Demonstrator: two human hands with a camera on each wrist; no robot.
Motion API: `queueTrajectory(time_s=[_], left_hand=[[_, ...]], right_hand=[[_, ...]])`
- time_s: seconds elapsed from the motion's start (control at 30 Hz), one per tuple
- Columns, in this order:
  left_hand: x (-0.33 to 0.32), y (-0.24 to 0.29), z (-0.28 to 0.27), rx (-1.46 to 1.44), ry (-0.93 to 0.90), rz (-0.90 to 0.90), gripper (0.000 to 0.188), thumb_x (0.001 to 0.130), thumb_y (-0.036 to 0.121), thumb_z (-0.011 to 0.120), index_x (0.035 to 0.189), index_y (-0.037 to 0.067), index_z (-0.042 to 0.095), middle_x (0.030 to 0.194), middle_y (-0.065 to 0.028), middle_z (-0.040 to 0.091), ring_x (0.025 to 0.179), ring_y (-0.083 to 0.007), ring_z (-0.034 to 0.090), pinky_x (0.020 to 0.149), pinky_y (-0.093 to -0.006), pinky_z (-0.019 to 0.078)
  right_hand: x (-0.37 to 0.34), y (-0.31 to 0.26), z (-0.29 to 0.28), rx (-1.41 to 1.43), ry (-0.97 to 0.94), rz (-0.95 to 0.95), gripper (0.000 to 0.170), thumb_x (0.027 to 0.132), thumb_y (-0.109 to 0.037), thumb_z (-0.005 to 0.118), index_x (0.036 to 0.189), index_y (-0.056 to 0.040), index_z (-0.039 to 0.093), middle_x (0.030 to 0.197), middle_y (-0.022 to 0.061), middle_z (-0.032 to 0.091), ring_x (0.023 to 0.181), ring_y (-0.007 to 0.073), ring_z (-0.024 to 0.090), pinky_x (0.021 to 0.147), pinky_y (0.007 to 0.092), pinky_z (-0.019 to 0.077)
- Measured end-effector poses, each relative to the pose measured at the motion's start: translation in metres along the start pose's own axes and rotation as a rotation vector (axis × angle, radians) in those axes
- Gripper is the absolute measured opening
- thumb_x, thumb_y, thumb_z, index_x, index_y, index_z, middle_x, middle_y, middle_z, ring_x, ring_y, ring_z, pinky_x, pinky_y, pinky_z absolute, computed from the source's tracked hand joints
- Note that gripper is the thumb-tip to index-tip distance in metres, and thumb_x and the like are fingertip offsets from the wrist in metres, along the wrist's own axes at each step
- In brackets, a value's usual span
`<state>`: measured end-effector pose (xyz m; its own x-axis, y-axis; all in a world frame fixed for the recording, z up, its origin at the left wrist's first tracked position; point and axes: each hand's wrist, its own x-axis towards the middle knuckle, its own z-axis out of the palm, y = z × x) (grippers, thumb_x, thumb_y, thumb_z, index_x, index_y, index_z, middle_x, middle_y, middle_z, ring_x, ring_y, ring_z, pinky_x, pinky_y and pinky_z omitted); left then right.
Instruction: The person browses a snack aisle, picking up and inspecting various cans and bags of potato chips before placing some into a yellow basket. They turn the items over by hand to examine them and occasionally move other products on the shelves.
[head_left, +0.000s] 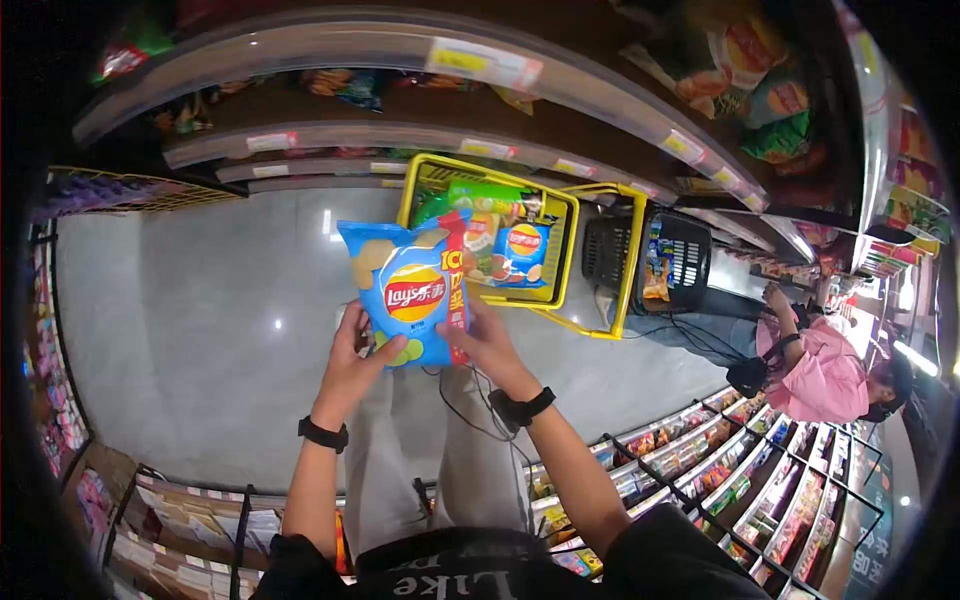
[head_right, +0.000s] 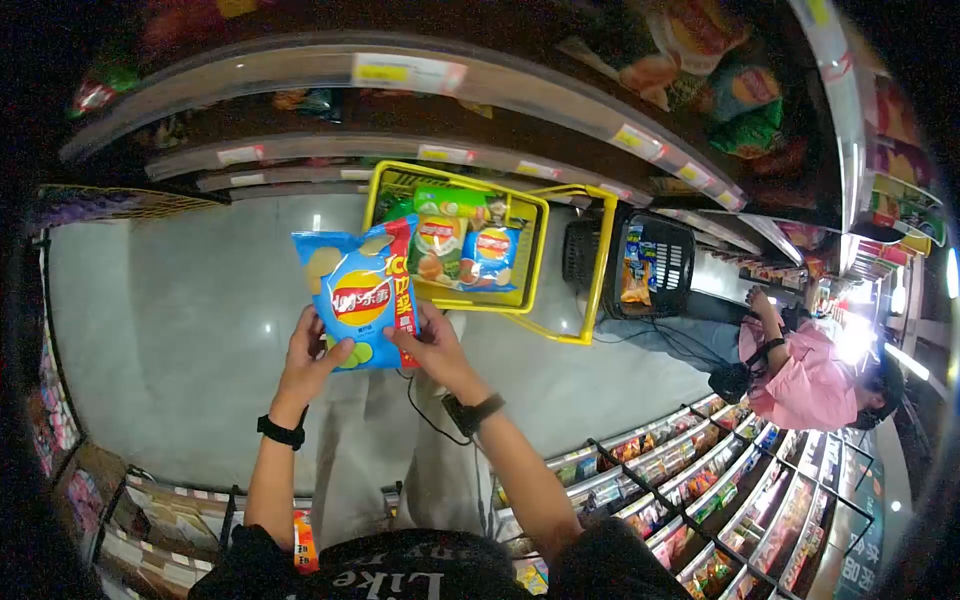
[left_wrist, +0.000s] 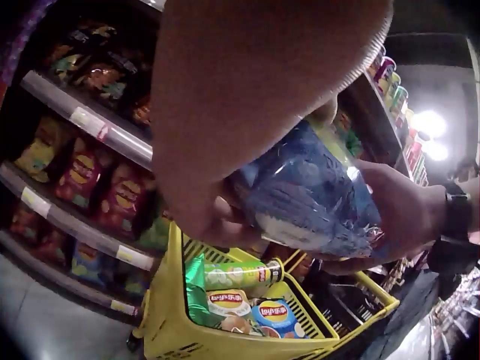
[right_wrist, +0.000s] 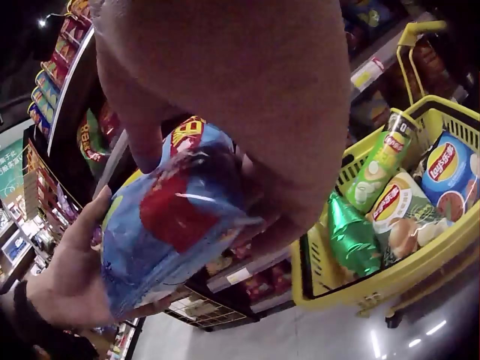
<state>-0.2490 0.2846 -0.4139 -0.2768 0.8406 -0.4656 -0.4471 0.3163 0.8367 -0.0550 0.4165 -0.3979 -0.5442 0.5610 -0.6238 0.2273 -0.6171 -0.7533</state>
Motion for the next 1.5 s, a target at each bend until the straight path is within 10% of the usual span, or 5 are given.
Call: queueTrajectory(time_s=[0.8, 0.93, 1.2, 1.33, 1.5], left_hand=[[0.339, 0.054, 0.470, 0.601, -0.208, 0.401, 0.054, 0.093, 0.030, 0.080, 0.131, -0.002, 0.057, 0.122, -0.0145, 0.069, 0.113, -0.0212, 0.064, 0.101, -0.0369, 0.0502], [0.391, 0.028, 0.469, 1.038, -0.145, 0.046, 0.070, 0.092, 0.057, 0.068, 0.126, -0.004, 0.065, 0.122, -0.0290, 0.069, 0.121, -0.0405, 0.065, 0.103, -0.0425, 0.0488], [0.357, -0.027, 0.431, 1.008, 0.075, 0.740, 0.040, 0.097, 0.025, 0.070, 0.124, -0.002, 0.063, 0.121, -0.0282, 0.066, 0.119, -0.0449, 0.060, 0.099, -0.0498, 0.0493], [0.295, -0.051, 0.385, 0.957, 0.066, 0.789, 0.044, 0.095, 0.017, 0.069, 0.134, -0.001, 0.057, 0.143, -0.0257, 0.054, 0.134, -0.0442, 0.050, 0.113, -0.0482, 0.0415], [0.192, -0.123, 0.281, 0.959, 0.157, 0.260, 0.057, 0.092, 0.021, 0.074, 0.140, -0.002, 0.052, 0.152, -0.0359, 0.040, 0.140, -0.0508, 0.042, 0.117, -0.0492, 0.0379]], right_hand=[[0.106, -0.189, -0.475, -0.280, 0.452, -0.778, 0.047, 0.089, -0.020, 0.082, 0.123, 0.0024, 0.059, 0.108, 0.0159, 0.073, 0.099, 0.0209, 0.070, 0.089, 0.0377, 0.0548], [0.140, -0.187, -0.510, -0.644, 0.604, -0.606, 0.049, 0.091, -0.013, 0.077, 0.132, 0.0056, 0.058, 0.121, 0.0147, 0.070, 0.109, 0.0215, 0.067, 0.098, 0.0349, 0.0505], [0.146, -0.151, -0.492, -0.751, 0.667, -0.796, 0.033, 0.088, -0.022, 0.079, 0.099, 0.0050, 0.063, 0.097, 0.0242, 0.071, 0.092, 0.0407, 0.069, 0.085, 0.0463, 0.0531], [0.163, -0.150, -0.509, -0.942, 0.759, -0.728, 0.038, 0.089, -0.030, 0.080, 0.091, 0.0054, 0.065, 0.092, 0.0263, 0.070, 0.087, 0.0442, 0.069, 0.081, 0.0490, 0.0530], [0.178, -0.166, -0.524, -0.986, 0.733, -0.439, 0.030, 0.088, -0.020, 0.077, 0.105, 0.0045, 0.071, 0.098, 0.0216, 0.075, 0.094, 0.0319, 0.072, 0.085, 0.0415, 0.0526]])
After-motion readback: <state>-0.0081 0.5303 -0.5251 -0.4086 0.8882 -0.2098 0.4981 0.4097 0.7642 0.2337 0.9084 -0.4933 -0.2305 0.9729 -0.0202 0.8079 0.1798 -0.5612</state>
